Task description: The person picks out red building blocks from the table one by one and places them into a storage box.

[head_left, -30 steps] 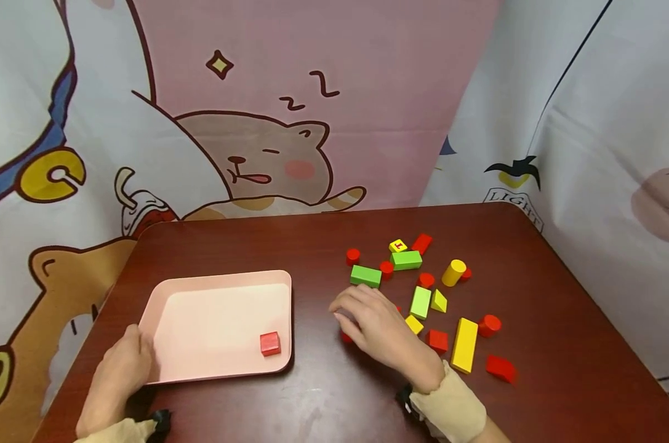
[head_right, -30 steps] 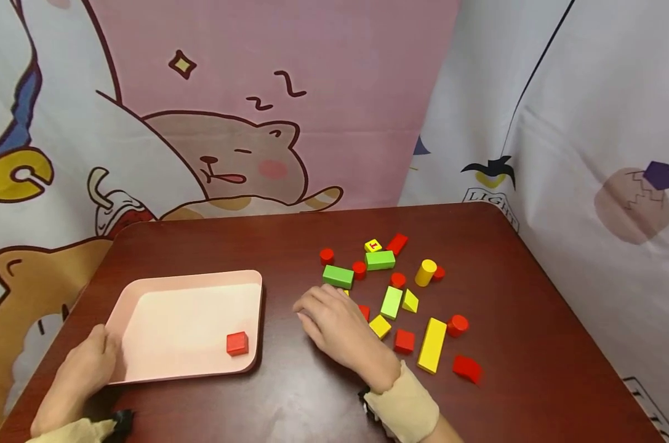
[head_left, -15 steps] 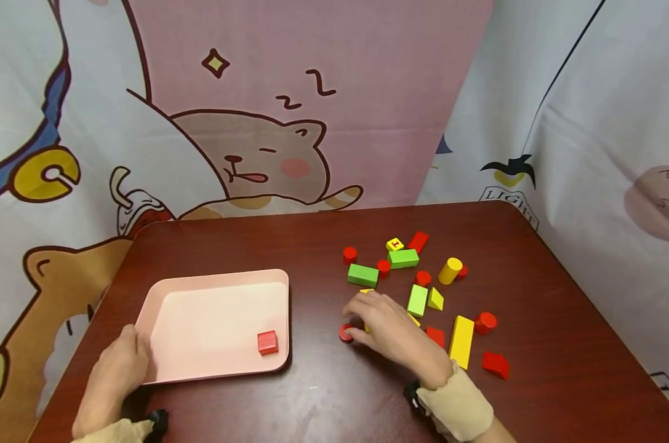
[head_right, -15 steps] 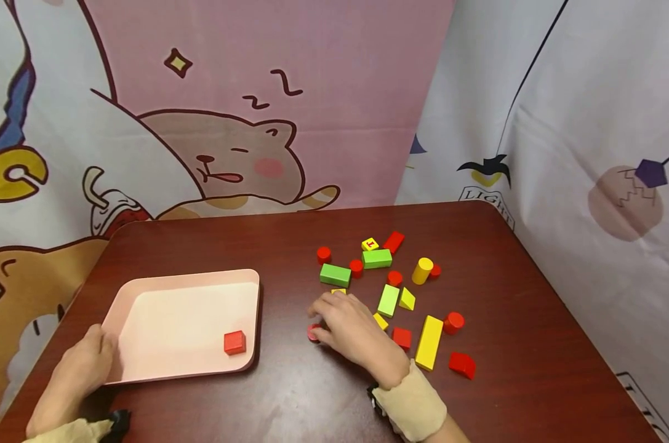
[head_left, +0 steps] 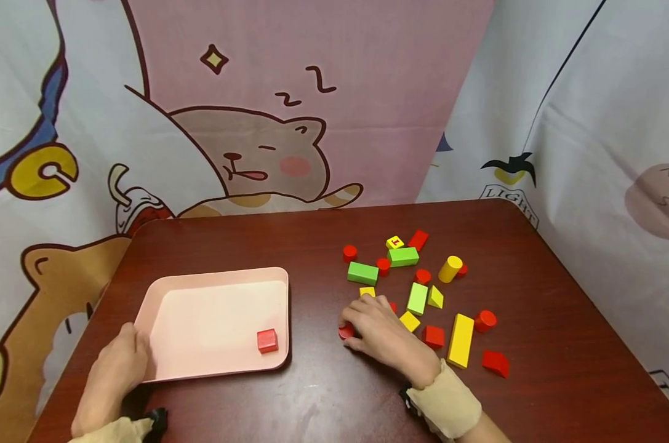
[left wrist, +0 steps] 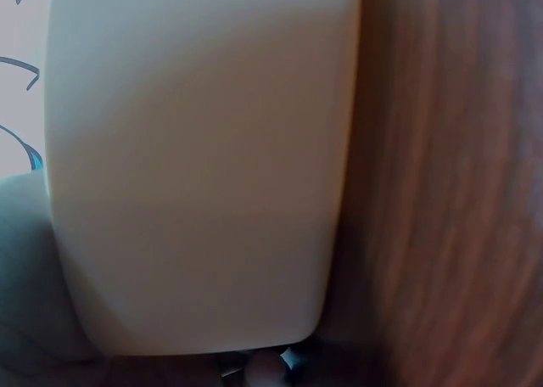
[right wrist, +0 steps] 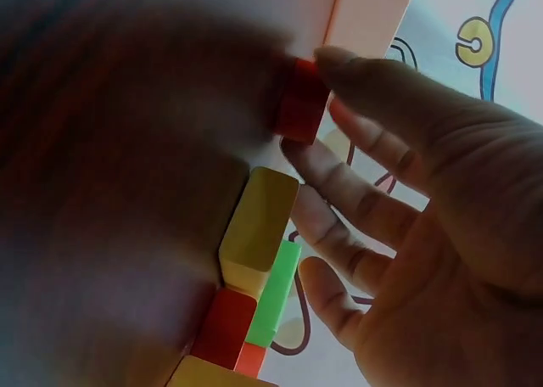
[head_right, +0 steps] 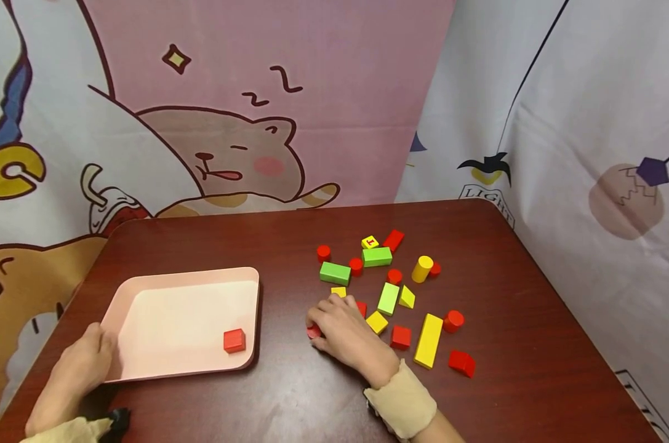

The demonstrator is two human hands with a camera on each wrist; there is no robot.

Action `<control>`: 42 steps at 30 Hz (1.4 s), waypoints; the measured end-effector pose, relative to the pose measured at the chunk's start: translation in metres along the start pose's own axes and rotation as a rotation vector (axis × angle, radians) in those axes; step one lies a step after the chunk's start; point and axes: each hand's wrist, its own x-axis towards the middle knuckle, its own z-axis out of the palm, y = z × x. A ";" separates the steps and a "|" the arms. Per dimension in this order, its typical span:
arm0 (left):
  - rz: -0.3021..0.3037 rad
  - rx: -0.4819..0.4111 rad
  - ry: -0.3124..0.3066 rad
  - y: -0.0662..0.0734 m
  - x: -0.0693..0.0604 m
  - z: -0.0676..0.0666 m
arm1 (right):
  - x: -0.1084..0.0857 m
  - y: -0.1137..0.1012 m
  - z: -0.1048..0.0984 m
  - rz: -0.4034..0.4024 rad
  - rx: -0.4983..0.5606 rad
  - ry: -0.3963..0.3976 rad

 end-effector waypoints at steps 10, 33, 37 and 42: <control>-0.016 -0.002 -0.011 0.001 -0.001 -0.006 | 0.004 0.000 0.000 -0.005 0.003 -0.008; 0.011 -0.023 0.004 0.002 -0.001 -0.007 | 0.029 -0.022 -0.044 -0.116 0.013 0.182; 0.010 -0.026 -0.001 0.002 -0.002 -0.006 | 0.038 -0.028 -0.049 -0.145 0.003 0.193; -0.002 -0.028 -0.016 0.002 -0.004 -0.003 | 0.055 -0.037 -0.057 -0.207 -0.010 0.199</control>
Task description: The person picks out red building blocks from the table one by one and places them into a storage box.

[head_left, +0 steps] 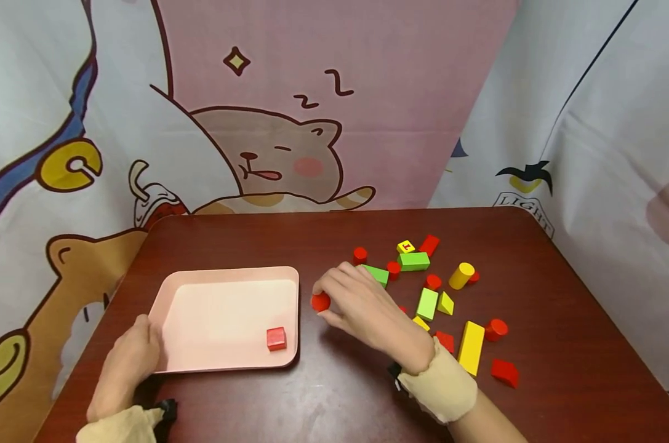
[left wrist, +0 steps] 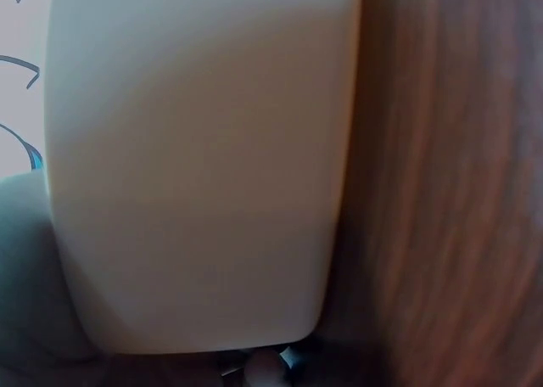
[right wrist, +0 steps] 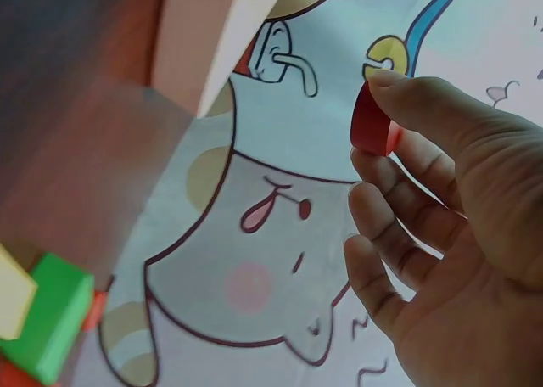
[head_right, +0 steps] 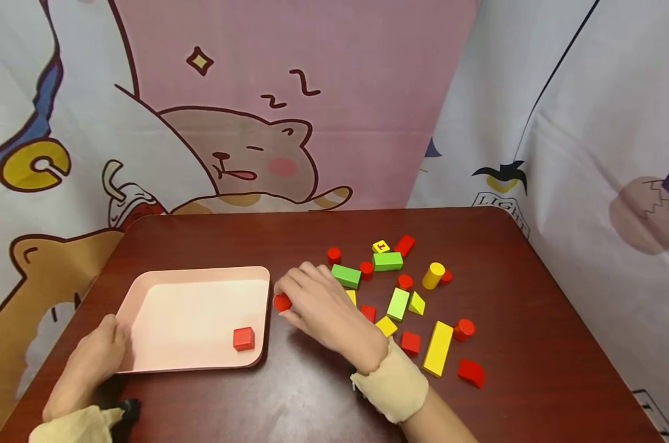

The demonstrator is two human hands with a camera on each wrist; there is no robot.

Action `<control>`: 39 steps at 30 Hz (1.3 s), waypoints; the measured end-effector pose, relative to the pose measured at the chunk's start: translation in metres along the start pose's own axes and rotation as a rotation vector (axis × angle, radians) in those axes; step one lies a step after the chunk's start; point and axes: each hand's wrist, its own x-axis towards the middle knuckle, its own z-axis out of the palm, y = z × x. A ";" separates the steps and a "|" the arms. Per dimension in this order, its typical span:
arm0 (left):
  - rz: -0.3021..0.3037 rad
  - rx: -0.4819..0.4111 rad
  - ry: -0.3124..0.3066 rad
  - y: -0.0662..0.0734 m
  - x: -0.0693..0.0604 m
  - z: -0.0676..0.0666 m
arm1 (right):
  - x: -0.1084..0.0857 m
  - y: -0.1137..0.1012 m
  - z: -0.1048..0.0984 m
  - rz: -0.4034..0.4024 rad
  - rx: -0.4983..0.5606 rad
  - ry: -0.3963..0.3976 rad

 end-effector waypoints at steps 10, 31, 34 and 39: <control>-0.014 -0.004 0.008 0.000 -0.002 0.003 | 0.050 -0.001 0.003 -0.073 0.002 -0.029; -0.019 -0.018 0.017 -0.001 -0.004 0.009 | 0.119 -0.011 0.066 -0.025 0.001 -0.226; -0.002 -0.020 0.041 -0.001 -0.004 0.008 | 0.125 -0.012 0.076 -0.001 -0.041 -0.247; 0.015 -0.014 0.067 0.001 -0.002 0.004 | 0.133 -0.015 0.086 0.027 -0.077 -0.268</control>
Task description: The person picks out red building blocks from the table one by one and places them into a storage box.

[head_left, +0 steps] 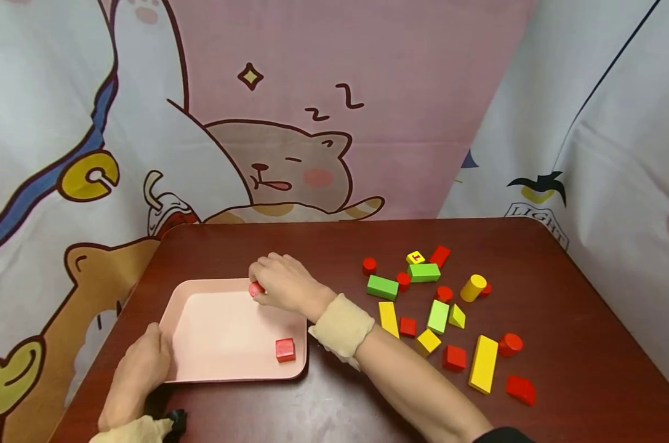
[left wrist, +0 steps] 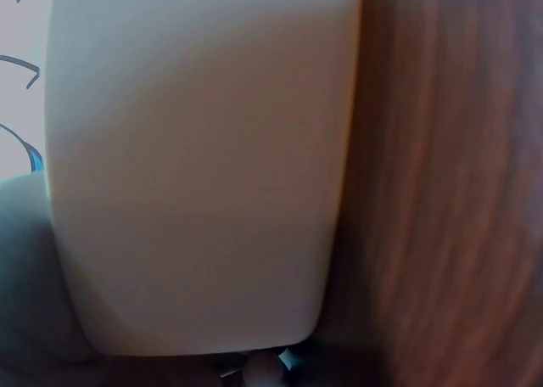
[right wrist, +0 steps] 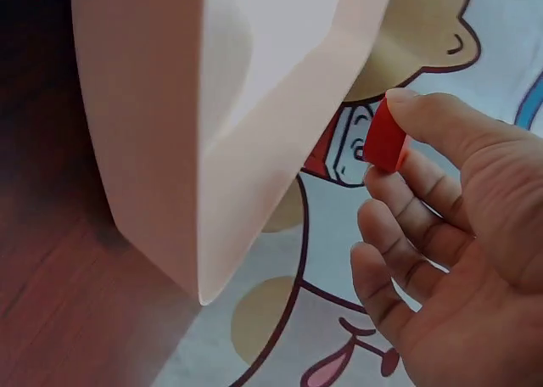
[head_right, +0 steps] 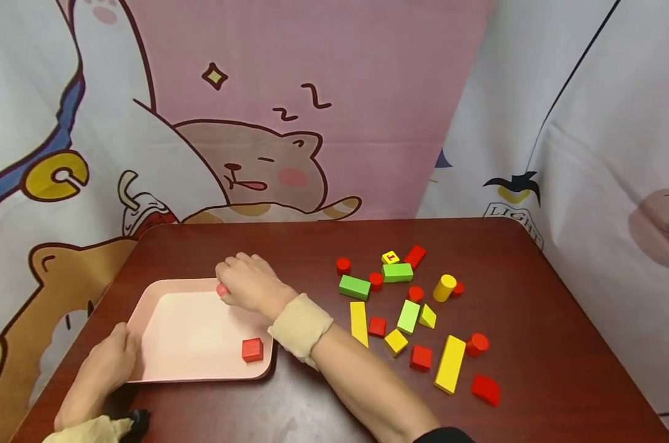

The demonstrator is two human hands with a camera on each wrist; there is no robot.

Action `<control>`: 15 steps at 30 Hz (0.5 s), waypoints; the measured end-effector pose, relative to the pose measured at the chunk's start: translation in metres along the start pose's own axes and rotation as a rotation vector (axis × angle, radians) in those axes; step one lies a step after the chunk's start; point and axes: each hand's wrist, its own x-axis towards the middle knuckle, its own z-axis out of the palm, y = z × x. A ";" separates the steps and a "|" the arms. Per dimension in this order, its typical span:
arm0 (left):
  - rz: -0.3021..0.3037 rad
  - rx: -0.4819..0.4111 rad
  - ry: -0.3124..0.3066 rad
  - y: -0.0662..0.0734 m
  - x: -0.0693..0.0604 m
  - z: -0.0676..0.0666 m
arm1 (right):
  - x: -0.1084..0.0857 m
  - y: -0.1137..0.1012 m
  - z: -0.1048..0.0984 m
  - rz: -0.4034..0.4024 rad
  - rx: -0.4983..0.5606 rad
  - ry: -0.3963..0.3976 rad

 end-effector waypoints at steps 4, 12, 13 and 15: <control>-0.004 0.003 -0.005 -0.001 0.001 -0.001 | 0.008 -0.003 0.007 0.007 0.024 -0.026; -0.019 0.005 -0.019 -0.001 0.000 0.001 | 0.017 -0.009 0.033 0.031 0.003 -0.135; -0.021 0.006 -0.017 -0.001 0.000 0.001 | 0.018 -0.009 0.035 0.032 -0.007 -0.136; -0.024 0.008 -0.013 0.000 0.000 -0.001 | 0.021 -0.010 0.040 0.022 -0.028 -0.130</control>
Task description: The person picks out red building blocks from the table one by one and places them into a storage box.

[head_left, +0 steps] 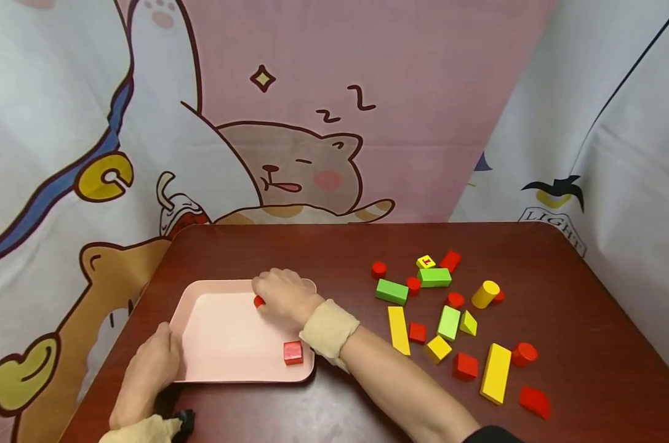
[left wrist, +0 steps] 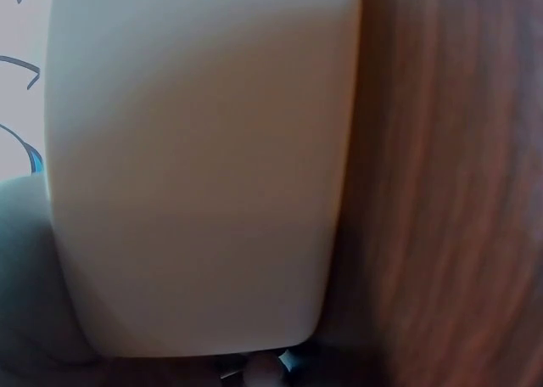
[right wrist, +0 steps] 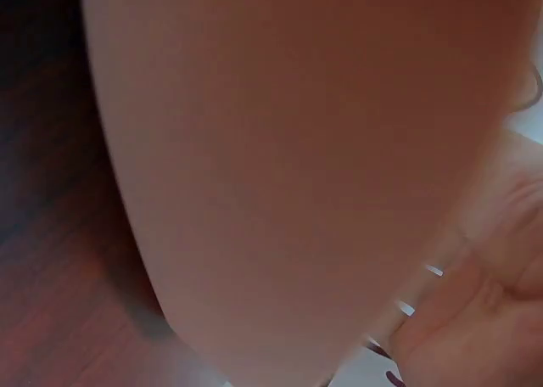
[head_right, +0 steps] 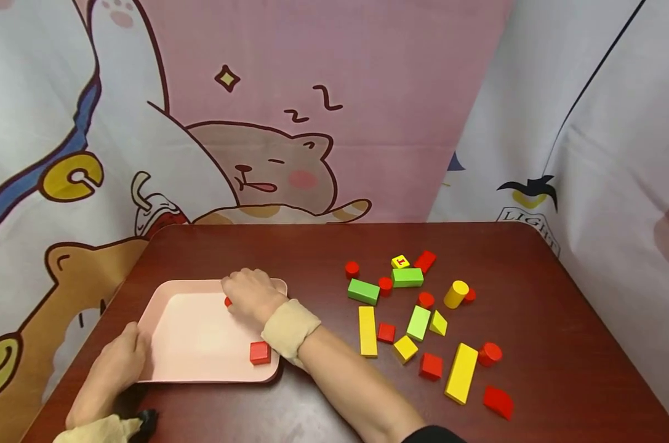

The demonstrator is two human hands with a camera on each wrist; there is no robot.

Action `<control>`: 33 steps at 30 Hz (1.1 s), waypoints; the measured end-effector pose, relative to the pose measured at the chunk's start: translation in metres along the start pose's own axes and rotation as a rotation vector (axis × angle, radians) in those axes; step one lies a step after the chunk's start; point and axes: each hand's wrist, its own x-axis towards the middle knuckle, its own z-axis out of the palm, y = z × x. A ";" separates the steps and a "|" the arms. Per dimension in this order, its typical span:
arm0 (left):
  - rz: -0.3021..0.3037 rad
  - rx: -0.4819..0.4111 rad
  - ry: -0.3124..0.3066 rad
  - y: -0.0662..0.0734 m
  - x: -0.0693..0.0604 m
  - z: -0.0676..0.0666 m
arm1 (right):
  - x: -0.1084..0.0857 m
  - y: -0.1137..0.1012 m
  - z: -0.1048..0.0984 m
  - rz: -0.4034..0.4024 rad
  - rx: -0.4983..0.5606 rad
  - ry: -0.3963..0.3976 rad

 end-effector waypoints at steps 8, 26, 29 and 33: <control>0.014 0.000 0.023 0.001 -0.002 0.001 | 0.003 0.000 0.010 -0.027 -0.067 0.018; 0.024 -0.010 0.044 0.000 -0.002 -0.001 | 0.004 -0.002 0.010 -0.022 -0.056 0.001; 0.010 -0.009 0.025 0.000 -0.003 0.000 | 0.002 -0.002 0.010 -0.020 -0.035 0.001; 0.006 -0.008 0.016 0.001 -0.003 0.000 | -0.002 0.000 0.010 -0.013 0.010 0.024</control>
